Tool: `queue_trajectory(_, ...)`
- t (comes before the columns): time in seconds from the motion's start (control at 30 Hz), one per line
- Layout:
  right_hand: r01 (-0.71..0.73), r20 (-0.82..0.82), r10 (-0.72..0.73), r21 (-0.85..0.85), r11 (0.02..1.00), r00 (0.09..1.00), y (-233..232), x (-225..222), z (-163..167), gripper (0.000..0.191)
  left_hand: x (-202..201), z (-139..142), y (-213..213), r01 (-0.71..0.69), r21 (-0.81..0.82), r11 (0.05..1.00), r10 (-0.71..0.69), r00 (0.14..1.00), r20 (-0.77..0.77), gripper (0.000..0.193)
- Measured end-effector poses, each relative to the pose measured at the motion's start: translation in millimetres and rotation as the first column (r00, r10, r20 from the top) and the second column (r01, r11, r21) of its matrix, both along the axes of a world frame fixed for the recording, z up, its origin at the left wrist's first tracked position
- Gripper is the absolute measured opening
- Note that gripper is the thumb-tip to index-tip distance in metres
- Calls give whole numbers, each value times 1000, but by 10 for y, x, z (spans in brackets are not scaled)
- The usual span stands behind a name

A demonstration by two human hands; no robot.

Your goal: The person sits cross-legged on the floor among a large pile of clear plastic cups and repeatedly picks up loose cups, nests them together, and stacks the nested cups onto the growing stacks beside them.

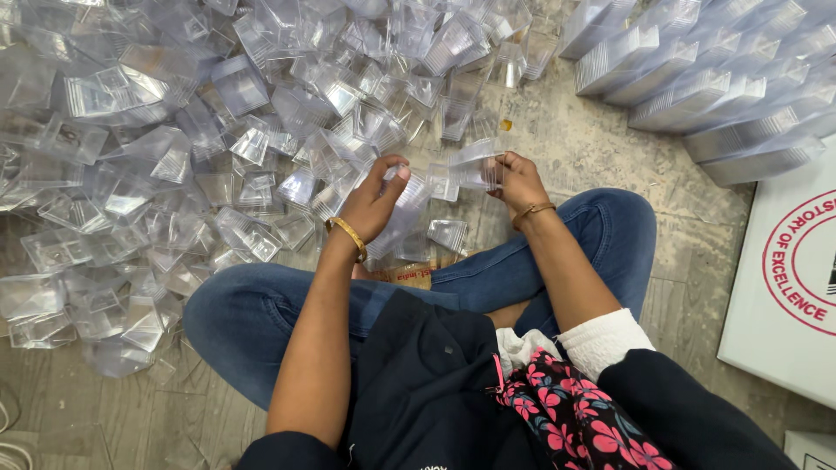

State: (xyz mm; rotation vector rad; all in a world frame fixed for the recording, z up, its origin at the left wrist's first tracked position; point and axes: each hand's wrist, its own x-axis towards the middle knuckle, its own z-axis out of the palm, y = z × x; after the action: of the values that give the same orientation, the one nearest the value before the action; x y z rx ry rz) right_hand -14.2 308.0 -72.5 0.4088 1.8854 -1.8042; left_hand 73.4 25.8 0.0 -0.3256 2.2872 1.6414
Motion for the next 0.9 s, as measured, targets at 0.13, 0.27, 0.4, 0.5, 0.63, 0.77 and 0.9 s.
queue_trajectory(0.13, -71, 61, 72, -25, 997, 996, -74, 19, 123, 10, 4, -7, 79, 161, -29, 987, -162, 985, -52, 57)
queue_trajectory(0.27, -402, 8, 409, 211, 891, 912, -229, 101, 151, 18, 39, -84, 206, 312, -40, 949, -315, 942, -116, 64)
queue_trajectory(0.4, -326, -118, 347, 163, 931, 931, -276, 115, 268, 25, 10, -171, 239, 213, -7, 977, -213, 975, -62, 62)
queue_trajectory(0.5, -51, -142, 31, -141, 989, 989, -274, 175, 444, 33, -59, -207, 192, 77, 384, 920, 23, 968, -250, 65)
queue_trajectory(0.63, -339, -27, 361, -415, 844, 932, -414, 544, 581, 54, -52, -207, 153, -105, 632, 768, 233, 965, -123, 67)
queue_trajectory(0.77, -462, -189, 422, -344, 817, 887, -661, 804, 547, 74, -75, -193, 154, -173, 425, 888, 334, 880, -339, 68)
queue_trajectory(0.9, -320, -234, 312, 4, 947, 921, -787, 827, 584, 85, -83, -197, 175, -185, 304, 934, 287, 898, -333, 73)
